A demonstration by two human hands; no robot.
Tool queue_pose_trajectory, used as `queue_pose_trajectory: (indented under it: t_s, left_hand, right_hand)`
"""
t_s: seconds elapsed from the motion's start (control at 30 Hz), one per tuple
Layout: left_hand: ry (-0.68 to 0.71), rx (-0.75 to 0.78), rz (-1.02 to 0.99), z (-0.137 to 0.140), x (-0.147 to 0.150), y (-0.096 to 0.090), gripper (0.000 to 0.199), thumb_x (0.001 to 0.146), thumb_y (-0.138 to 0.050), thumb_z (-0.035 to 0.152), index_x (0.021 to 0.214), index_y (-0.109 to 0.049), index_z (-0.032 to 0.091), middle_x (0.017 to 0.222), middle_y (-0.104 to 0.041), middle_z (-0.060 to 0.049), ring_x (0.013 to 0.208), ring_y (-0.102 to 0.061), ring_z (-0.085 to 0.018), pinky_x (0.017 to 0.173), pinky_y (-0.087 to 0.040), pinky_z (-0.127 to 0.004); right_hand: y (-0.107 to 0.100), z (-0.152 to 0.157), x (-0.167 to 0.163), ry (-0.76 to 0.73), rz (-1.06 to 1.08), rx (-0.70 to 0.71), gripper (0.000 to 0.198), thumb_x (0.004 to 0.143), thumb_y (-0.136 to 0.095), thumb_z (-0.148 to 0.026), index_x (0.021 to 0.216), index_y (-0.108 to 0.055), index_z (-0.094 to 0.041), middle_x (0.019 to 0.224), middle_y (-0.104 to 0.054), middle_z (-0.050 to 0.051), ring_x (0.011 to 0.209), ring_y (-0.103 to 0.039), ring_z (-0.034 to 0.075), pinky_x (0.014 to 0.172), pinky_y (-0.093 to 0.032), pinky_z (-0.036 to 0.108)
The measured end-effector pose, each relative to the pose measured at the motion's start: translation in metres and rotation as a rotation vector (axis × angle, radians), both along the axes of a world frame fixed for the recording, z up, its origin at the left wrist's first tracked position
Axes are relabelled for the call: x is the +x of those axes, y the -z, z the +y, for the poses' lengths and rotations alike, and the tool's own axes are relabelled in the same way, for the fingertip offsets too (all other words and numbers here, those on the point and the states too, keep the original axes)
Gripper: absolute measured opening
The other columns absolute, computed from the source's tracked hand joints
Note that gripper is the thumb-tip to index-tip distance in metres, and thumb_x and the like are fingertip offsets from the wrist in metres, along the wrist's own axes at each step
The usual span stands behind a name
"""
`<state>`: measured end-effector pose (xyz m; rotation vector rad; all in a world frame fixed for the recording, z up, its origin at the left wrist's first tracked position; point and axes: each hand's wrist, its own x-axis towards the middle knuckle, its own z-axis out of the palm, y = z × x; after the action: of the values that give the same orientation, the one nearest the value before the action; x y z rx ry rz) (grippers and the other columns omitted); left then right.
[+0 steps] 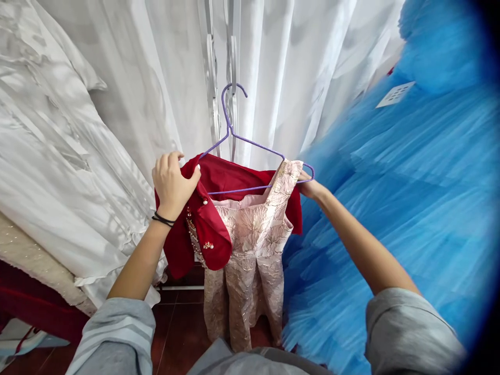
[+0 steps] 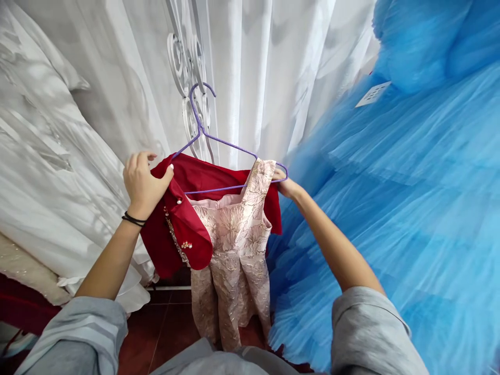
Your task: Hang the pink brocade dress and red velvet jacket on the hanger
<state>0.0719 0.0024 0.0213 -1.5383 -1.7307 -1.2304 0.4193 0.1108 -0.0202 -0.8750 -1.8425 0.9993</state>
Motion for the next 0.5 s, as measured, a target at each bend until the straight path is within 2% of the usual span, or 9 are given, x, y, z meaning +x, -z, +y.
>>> queue_pose_trajectory:
  t_s: [0.03,0.1,0.17,0.2,0.27,0.33,0.4,0.43,0.5]
  left_hand:
    - [-0.021,-0.001,0.003,-0.004,0.004,0.0,0.027,0.079,-0.06,0.038,0.097,-0.061,0.019,0.107,-0.067,-0.015,0.106,-0.06,-0.033,0.09,-0.043,-0.042]
    - [-0.039,-0.103,-0.012,-0.011,0.011,0.0,0.017,0.08,-0.059,0.037,0.083,-0.059,0.02,0.09,-0.066,-0.013,0.095,-0.061,-0.033,0.082,-0.044,-0.041]
    - [-0.007,-0.214,-0.036,-0.013,0.014,-0.003,0.017,0.082,-0.054,0.033,0.068,-0.052,0.022,0.07,-0.059,-0.008,0.077,-0.06,-0.029,0.071,-0.041,-0.037]
    - [0.038,-0.241,-0.056,-0.013,0.013,-0.006,0.021,0.082,-0.053,0.03,0.063,-0.048,0.022,0.062,-0.053,-0.005,0.069,-0.057,-0.025,0.066,-0.038,-0.035]
    - [0.207,-0.251,-0.148,-0.007,0.006,-0.015,0.029,0.081,-0.052,0.029,0.055,-0.041,0.022,0.053,-0.041,-0.001,0.057,-0.048,-0.019,0.058,-0.032,-0.031]
    - [0.426,-0.225,-0.321,0.001,-0.001,-0.027,0.033,0.081,-0.052,0.031,0.052,-0.039,0.022,0.05,-0.034,0.001,0.05,-0.039,-0.014,0.053,-0.027,-0.029]
    - [0.555,-0.135,-0.456,0.007,-0.003,-0.038,0.035,0.083,-0.05,0.033,0.052,-0.039,0.021,0.049,-0.032,0.003,0.049,-0.034,-0.012,0.05,-0.026,-0.027]
    - [0.568,-0.09,-0.456,0.008,0.0,-0.041,0.035,0.084,-0.049,0.033,0.052,-0.038,0.021,0.049,-0.031,0.003,0.049,-0.034,-0.012,0.05,-0.026,-0.027]
    - [0.505,-0.1,-0.312,0.001,0.012,-0.042,0.037,0.085,-0.049,0.031,0.051,-0.036,0.021,0.048,-0.029,0.003,0.05,-0.035,-0.012,0.052,-0.027,-0.027]
  right_hand:
    - [-0.001,0.001,0.009,-0.051,-0.092,0.026,0.061,0.065,-0.077,-0.061,0.108,-0.068,-0.017,0.102,-0.073,0.007,0.099,-0.068,0.027,0.092,-0.056,0.041]
    - [-0.001,0.0,0.021,-0.145,-0.378,0.1,0.061,0.055,-0.084,-0.051,0.105,-0.071,-0.018,0.102,-0.074,0.007,0.103,-0.067,0.029,0.096,-0.055,0.04]
    - [0.002,-0.003,0.023,-0.131,-0.621,0.205,0.046,0.058,-0.082,-0.041,0.097,-0.073,-0.019,0.103,-0.074,0.007,0.105,-0.066,0.03,0.098,-0.053,0.039]
    - [0.003,-0.004,0.022,-0.088,-0.678,0.274,0.036,0.063,-0.078,-0.038,0.093,-0.074,-0.02,0.103,-0.074,0.007,0.106,-0.065,0.031,0.098,-0.053,0.04]
    - [0.004,-0.004,0.018,0.078,-0.676,0.439,0.022,0.073,-0.066,-0.03,0.091,-0.074,-0.019,0.104,-0.074,0.009,0.106,-0.064,0.031,0.098,-0.051,0.041]
    - [-0.001,-0.001,0.018,0.344,-0.621,0.597,0.023,0.077,-0.056,-0.024,0.093,-0.072,-0.017,0.105,-0.072,0.012,0.106,-0.064,0.031,0.096,-0.05,0.043]
    - [-0.008,0.003,0.022,0.639,-0.557,0.685,0.027,0.077,-0.052,-0.019,0.097,-0.07,-0.016,0.108,-0.07,0.015,0.106,-0.063,0.032,0.093,-0.05,0.045]
    - [-0.011,0.005,0.024,0.735,-0.528,0.667,0.028,0.076,-0.052,-0.018,0.097,-0.069,-0.016,0.108,-0.069,0.015,0.106,-0.062,0.032,0.092,-0.05,0.045]
    - [-0.013,0.01,0.028,0.771,-0.488,0.528,0.022,0.074,-0.055,-0.019,0.091,-0.069,-0.015,0.1,-0.071,0.015,0.1,-0.064,0.032,0.089,-0.05,0.044]
